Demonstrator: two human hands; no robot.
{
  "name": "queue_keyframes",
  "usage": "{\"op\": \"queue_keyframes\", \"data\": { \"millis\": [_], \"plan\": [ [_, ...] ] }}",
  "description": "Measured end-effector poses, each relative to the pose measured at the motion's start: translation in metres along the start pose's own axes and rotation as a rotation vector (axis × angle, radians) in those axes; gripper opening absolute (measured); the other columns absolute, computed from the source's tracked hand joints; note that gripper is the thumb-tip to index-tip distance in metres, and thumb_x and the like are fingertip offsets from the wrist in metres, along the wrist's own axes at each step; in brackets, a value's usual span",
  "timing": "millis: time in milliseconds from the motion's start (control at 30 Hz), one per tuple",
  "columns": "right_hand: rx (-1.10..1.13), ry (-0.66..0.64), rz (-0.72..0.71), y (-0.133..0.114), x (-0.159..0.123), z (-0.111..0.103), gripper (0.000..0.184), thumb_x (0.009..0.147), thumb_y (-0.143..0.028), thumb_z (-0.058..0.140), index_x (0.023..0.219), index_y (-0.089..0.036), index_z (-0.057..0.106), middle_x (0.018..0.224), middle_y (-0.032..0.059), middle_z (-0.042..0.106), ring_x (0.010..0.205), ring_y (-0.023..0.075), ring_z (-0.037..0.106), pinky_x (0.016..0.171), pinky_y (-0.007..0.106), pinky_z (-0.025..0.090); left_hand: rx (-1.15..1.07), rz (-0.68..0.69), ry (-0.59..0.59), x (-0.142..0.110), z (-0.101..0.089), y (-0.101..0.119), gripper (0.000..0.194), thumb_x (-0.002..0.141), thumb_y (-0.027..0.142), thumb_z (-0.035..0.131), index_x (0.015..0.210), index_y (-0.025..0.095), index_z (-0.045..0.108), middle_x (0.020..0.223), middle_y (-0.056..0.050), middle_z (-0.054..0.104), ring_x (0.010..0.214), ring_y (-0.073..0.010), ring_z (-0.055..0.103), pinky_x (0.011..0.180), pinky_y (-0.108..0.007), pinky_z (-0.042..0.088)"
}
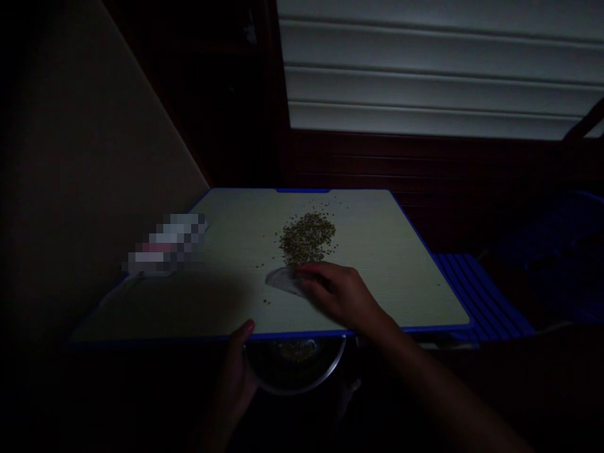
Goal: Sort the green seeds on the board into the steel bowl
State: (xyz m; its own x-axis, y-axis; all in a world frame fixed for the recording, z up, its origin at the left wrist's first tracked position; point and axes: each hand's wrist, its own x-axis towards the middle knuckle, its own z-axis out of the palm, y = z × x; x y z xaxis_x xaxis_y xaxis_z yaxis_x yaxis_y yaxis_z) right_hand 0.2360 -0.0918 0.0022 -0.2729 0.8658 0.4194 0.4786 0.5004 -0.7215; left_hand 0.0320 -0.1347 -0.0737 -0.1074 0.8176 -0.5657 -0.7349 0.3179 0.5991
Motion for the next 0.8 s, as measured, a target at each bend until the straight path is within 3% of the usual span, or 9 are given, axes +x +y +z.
{"op": "queue_keyframes", "data": {
  "millis": [500, 667, 800],
  "plan": [
    [0.007, -0.131, -0.068, -0.0030, 0.0015, -0.0018, 0.029, 0.093, -0.020, 0.057, 0.120, -0.026, 0.066, 0.111, 0.0036, 0.073, 0.097, 0.0181, 0.068, 0.083, 0.034, 0.056, 0.024, -0.042, -0.043, 0.0009, -0.0019, 0.0001, 0.034, 0.081, 0.026, 0.066, 0.114, 0.016, 0.066, 0.097, -0.008, 0.077, 0.109, -0.0273, 0.066, 0.098, -0.041, 0.049],
    [0.001, -0.168, -0.097, -0.0035, 0.0021, -0.0020, 0.029, 0.094, -0.020, 0.055, 0.120, -0.026, 0.066, 0.112, 0.0033, 0.073, 0.100, 0.0174, 0.067, 0.086, 0.034, 0.055, 0.039, -0.069, -0.037, 0.0013, -0.0031, 0.0002, 0.025, 0.080, 0.028, 0.068, 0.102, 0.015, 0.070, 0.092, -0.008, 0.078, 0.107, -0.0279, 0.067, 0.095, -0.040, 0.051],
    [-0.026, -0.141, -0.101, -0.0024, 0.0013, -0.0007, 0.028, 0.094, -0.022, 0.057, 0.120, -0.025, 0.067, 0.110, 0.0034, 0.073, 0.098, 0.0171, 0.068, 0.086, 0.033, 0.055, 0.028, -0.019, -0.059, 0.0008, -0.0038, -0.0010, 0.032, 0.080, 0.027, 0.068, 0.110, 0.018, 0.069, 0.096, -0.007, 0.077, 0.106, -0.0272, 0.067, 0.096, -0.041, 0.051]
  ]
}}
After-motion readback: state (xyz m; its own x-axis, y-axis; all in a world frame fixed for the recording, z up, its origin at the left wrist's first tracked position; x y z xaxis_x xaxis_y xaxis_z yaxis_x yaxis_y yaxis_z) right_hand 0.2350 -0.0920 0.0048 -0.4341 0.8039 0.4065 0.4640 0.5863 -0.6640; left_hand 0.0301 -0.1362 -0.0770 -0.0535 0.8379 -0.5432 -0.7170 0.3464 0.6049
